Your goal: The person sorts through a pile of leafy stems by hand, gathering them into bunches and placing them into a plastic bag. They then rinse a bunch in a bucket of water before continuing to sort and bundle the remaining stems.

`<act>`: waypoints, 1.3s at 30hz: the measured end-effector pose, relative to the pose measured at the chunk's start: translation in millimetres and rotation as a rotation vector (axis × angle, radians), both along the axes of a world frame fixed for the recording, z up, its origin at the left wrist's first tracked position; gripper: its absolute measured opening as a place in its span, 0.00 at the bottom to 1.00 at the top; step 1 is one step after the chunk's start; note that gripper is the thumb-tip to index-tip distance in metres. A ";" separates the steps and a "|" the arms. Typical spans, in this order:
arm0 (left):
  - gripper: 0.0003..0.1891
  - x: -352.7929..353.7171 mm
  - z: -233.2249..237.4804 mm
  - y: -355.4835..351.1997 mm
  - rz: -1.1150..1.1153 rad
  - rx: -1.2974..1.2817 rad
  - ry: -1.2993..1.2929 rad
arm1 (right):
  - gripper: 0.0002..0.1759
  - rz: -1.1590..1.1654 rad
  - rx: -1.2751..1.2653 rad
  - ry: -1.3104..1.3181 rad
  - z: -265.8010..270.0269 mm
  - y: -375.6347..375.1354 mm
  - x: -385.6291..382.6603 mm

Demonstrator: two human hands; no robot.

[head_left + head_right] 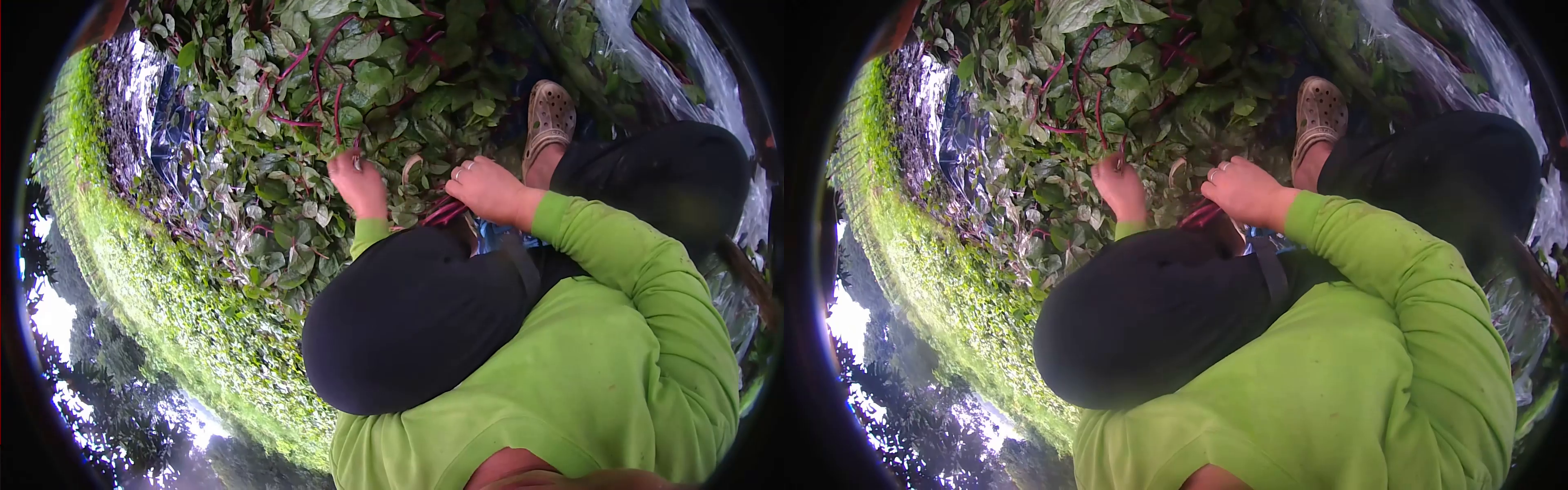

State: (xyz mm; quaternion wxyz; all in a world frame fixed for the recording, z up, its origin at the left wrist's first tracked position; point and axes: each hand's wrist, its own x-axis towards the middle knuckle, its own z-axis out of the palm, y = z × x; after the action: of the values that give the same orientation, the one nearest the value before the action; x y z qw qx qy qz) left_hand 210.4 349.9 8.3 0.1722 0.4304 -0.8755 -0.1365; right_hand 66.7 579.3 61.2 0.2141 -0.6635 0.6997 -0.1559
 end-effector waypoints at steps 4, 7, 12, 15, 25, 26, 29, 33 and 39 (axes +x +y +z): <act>0.16 21.0 -48.1 -41.8 0.036 0.271 -0.107 | 0.10 0.022 -0.072 -0.040 3.0 -4.6 -1.6; 0.18 4.5 -15.2 -29.6 0.022 0.556 -0.196 | 0.12 0.009 -0.074 -0.012 2.8 -1.9 -0.5; 0.19 -10.4 30.2 30.9 -0.301 0.891 -0.200 | 0.14 0.021 -0.065 -0.031 10.7 -6.5 1.9; 0.23 -19.5 39.6 42.3 -0.438 1.205 -0.206 | 0.11 -0.110 -0.443 0.102 11.2 -3.8 -1.2; 0.26 -79.7 -36.6 57.4 -0.858 0.736 -0.158 | 0.14 -0.117 0.223 -0.089 1.0 29.8 4.7; 0.27 -86.1 -51.6 65.8 -0.924 0.606 -0.180 | 0.15 -0.134 0.239 -0.111 0.1 32.9 4.1; 0.28 -96.1 -52.1 78.1 -0.965 0.346 -0.399 | 0.14 -0.192 0.306 -0.150 0.5 42.9 1.2; 0.21 -88.4 -54.4 64.4 -0.824 0.565 -0.294 | 0.13 -0.212 0.440 -0.136 14.2 41.9 -12.6; 0.16 -47.7 -5.3 18.4 -0.672 0.970 -0.165 | 0.12 -0.278 0.001 0.211 5.6 48.3 -24.9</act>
State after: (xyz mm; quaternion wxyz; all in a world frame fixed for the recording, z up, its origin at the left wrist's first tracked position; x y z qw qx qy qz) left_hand 162.8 368.3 3.0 -0.1654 0.1683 -0.8118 -0.5341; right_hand 41.8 627.5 66.8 0.1161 -0.5732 0.8033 -0.1132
